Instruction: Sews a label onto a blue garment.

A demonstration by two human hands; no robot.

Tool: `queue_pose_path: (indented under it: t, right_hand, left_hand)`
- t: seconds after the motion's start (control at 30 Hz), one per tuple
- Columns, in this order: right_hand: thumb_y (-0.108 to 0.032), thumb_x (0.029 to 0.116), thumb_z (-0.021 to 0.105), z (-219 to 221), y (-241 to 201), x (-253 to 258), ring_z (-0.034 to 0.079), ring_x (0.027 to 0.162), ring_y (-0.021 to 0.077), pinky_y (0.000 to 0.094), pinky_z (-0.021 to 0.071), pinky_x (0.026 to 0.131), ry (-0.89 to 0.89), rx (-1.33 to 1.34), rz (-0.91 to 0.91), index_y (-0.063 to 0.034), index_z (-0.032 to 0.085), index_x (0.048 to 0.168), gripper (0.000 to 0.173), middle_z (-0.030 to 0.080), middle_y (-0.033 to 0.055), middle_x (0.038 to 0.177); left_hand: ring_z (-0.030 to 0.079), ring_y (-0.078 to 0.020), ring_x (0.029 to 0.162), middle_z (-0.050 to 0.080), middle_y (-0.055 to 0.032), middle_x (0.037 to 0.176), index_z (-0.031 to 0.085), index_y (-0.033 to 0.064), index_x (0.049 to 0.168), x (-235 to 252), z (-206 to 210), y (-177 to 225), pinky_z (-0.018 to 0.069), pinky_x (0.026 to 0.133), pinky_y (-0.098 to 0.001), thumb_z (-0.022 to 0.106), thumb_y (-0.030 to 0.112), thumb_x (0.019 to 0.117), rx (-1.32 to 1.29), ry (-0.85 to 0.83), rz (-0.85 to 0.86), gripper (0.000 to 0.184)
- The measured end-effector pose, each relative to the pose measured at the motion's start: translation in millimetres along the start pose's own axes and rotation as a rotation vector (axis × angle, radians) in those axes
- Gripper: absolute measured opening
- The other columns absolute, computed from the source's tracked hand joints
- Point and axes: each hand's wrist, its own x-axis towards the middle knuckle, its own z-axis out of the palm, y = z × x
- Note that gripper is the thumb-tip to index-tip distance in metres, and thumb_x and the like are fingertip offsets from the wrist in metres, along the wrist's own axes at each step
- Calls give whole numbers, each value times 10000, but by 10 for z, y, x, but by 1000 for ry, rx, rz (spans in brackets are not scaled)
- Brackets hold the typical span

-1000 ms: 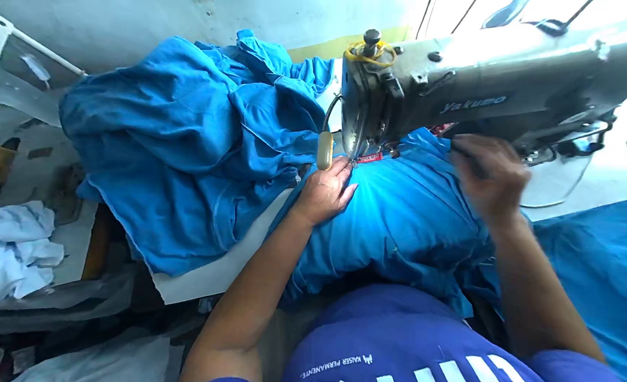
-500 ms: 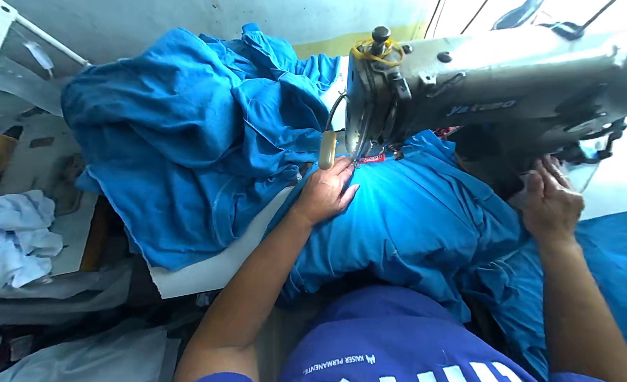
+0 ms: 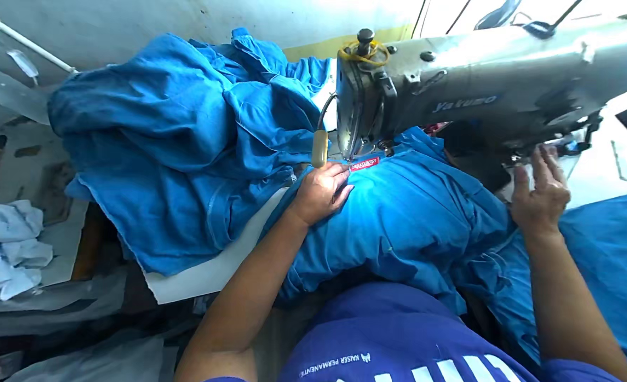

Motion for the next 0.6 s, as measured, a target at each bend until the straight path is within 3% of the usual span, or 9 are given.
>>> queue_pose_path:
  t: [0.07, 0.13, 0.27, 0.6]
  right_hand:
    - [-410, 1051, 493, 6, 5, -22, 273, 1526, 454, 539, 257, 1239, 51, 11, 28, 64, 275, 1585, 747, 258, 310, 1639]
    - [-425, 1010, 552, 21, 13, -23, 184, 1545, 480, 521, 200, 1259, 84, 35, 50, 101, 164, 1595, 878, 159, 354, 1648]
    - [-492, 993, 555, 21, 14, -5, 218, 1545, 451, 538, 226, 1243, 14, 18, 122, 50, 184, 1613, 902, 180, 306, 1664]
    - [-456, 1002, 567, -37, -34, 47, 289, 1501, 493, 582, 238, 1223, -51, 58, 187, 53, 193, 1606, 874, 267, 348, 1615]
  left_hand:
    - [673, -302, 1190, 723, -153, 1225, 755, -12, 1129, -2, 8, 3, 543, 1005, -442, 608, 194, 978, 17, -10, -8, 295]
    - [670, -315, 1193, 715, -166, 1231, 746, -23, 1141, -2, 19, -1, 546, 998, -453, 602, 189, 983, 20, -17, -9, 301]
    - [654, -319, 1221, 694, -177, 1273, 730, -28, 1181, 2, 3, 18, 530, 1024, -456, 585, 196, 991, 47, -38, -18, 328]
    - [633, -323, 1254, 673, -186, 1307, 714, -41, 1201, 0, 9, -13, 508, 1056, -457, 569, 222, 1003, 47, -48, -21, 359]
